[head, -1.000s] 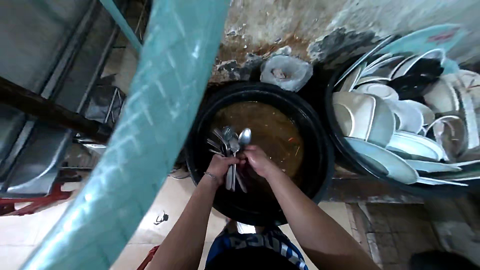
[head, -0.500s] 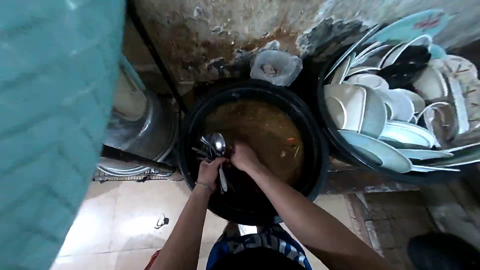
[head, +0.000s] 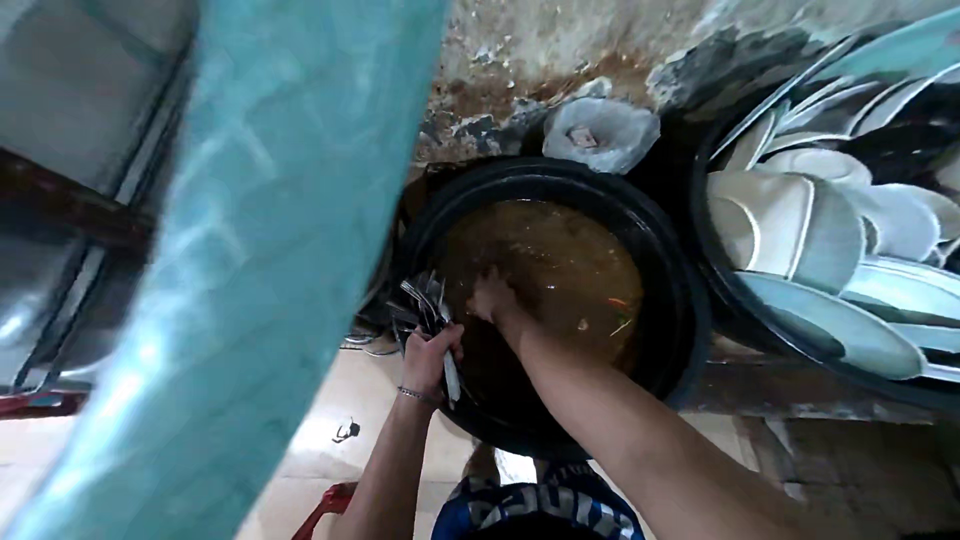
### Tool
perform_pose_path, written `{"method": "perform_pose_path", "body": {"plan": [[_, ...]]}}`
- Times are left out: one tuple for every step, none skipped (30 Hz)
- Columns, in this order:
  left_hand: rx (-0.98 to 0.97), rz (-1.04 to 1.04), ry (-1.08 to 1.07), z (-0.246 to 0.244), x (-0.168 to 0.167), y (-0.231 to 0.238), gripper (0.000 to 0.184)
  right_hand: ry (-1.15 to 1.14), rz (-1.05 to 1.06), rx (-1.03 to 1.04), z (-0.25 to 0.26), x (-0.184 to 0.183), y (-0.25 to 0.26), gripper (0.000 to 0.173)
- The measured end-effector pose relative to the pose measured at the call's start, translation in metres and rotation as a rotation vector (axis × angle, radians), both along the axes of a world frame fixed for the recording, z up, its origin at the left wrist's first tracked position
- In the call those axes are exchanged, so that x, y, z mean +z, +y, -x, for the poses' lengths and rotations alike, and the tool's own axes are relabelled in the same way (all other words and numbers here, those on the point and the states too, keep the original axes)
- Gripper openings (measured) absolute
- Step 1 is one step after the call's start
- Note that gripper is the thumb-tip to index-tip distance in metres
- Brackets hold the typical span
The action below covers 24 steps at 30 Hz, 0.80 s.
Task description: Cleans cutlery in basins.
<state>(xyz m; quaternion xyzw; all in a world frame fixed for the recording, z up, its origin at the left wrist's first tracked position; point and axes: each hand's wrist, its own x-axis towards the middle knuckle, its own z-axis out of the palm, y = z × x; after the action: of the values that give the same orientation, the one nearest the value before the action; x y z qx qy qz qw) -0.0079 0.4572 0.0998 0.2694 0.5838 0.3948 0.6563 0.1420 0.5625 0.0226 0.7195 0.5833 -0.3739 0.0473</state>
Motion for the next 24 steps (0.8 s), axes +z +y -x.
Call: {"method": "perform_pose_path", "body": {"plan": [[0.003, -0.005, -0.003, 0.000, 0.000, -0.001, 0.012, 0.022, -0.003, 0.015, 0.004, 0.001, -0.005, 0.058], [0.007, -0.013, -0.008, 0.001, 0.000, -0.001, 0.012, 0.033, 0.000, 0.035, 0.006, 0.003, -0.010, 0.053], [0.015, -0.019, -0.008, 0.002, 0.001, -0.001, 0.012, 0.042, 0.016, 0.058, 0.008, 0.005, -0.014, 0.050], [0.023, -0.024, 0.000, 0.002, 0.001, 0.000, 0.011, 0.046, 0.041, 0.085, 0.009, 0.005, -0.017, 0.049], [0.031, -0.025, 0.019, 0.003, 0.002, 0.002, 0.011, 0.056, 0.082, 0.115, 0.008, 0.004, -0.020, 0.048], [0.042, -0.027, 0.038, 0.003, 0.004, 0.003, 0.010, 0.078, 0.128, 0.142, 0.006, 0.003, -0.023, 0.049], [0.066, -0.029, 0.045, 0.003, 0.006, 0.006, 0.009, 0.122, 0.148, 0.155, 0.001, 0.000, -0.027, 0.051], [0.091, -0.018, 0.049, 0.004, 0.008, 0.008, 0.009, 0.200, 0.125, 0.148, -0.008, -0.005, -0.034, 0.051], [0.128, -0.001, 0.032, 0.004, 0.010, 0.012, 0.010, 0.312, 0.104, 0.122, -0.018, -0.006, -0.041, 0.049], [0.153, 0.027, 0.008, 0.004, 0.013, 0.016, 0.012, 0.418, 0.095, 0.094, -0.029, -0.003, -0.047, 0.047], [0.170, 0.046, -0.022, 0.003, 0.016, 0.019, 0.013, 0.508, 0.096, 0.063, -0.039, 0.001, -0.051, 0.044], [0.172, 0.054, -0.035, 0.001, 0.017, 0.022, 0.014, 0.562, 0.099, 0.021, -0.048, 0.006, -0.054, 0.040], [0.168, 0.058, -0.026, -0.001, 0.017, 0.025, 0.014, 0.607, 0.110, -0.033, -0.056, 0.013, -0.056, 0.037], [0.166, 0.063, -0.003, -0.004, 0.016, 0.029, 0.015, 0.644, 0.117, -0.098, -0.064, 0.022, -0.058, 0.034], [0.153, 0.067, 0.024, -0.006, 0.014, 0.033, 0.015, 0.691, 0.093, -0.167, -0.072, 0.029, -0.061, 0.033], [0.123, 0.073, 0.050, -0.010, 0.010, 0.037, 0.017, 0.738, 0.059, -0.219, -0.081, 0.033, -0.063, 0.032], [0.082, 0.077, 0.077, -0.014, 0.007, 0.040, 0.020, 0.794, 0.022, -0.249, -0.090, 0.037, -0.065, 0.031], [0.034, 0.080, 0.103, -0.019, 0.004, 0.042, 0.025, 0.858, -0.017, -0.275, -0.097, 0.040, -0.068, 0.030], [-0.021, 0.081, 0.121, -0.024, 0.002, 0.043, 0.029, 0.924, -0.058, -0.287, -0.104, 0.040, -0.071, 0.029], [-0.074, 0.066, 0.139, -0.031, -0.001, 0.044, 0.031, 0.991, -0.077, -0.302, -0.109, 0.040, -0.074, 0.029], [-0.121, 0.044, 0.161, -0.038, -0.005, 0.045, 0.031, 1.048, -0.066, -0.324, -0.113, 0.042, -0.075, 0.030], [-0.168, 0.018, 0.191, -0.046, -0.007, 0.045, 0.029, 1.096, -0.054, -0.335, -0.116, 0.043, -0.076, 0.031], [-0.217, -0.003, 0.229, -0.054, -0.008, 0.046, 0.027, 1.135, -0.063, -0.346, -0.117, 0.042, -0.077, 0.032], [-0.271, -0.016, 0.259, -0.061, -0.009, 0.046, 0.029, 1.159, -0.072, -0.376, -0.118, 0.042, -0.079, 0.034]]}}
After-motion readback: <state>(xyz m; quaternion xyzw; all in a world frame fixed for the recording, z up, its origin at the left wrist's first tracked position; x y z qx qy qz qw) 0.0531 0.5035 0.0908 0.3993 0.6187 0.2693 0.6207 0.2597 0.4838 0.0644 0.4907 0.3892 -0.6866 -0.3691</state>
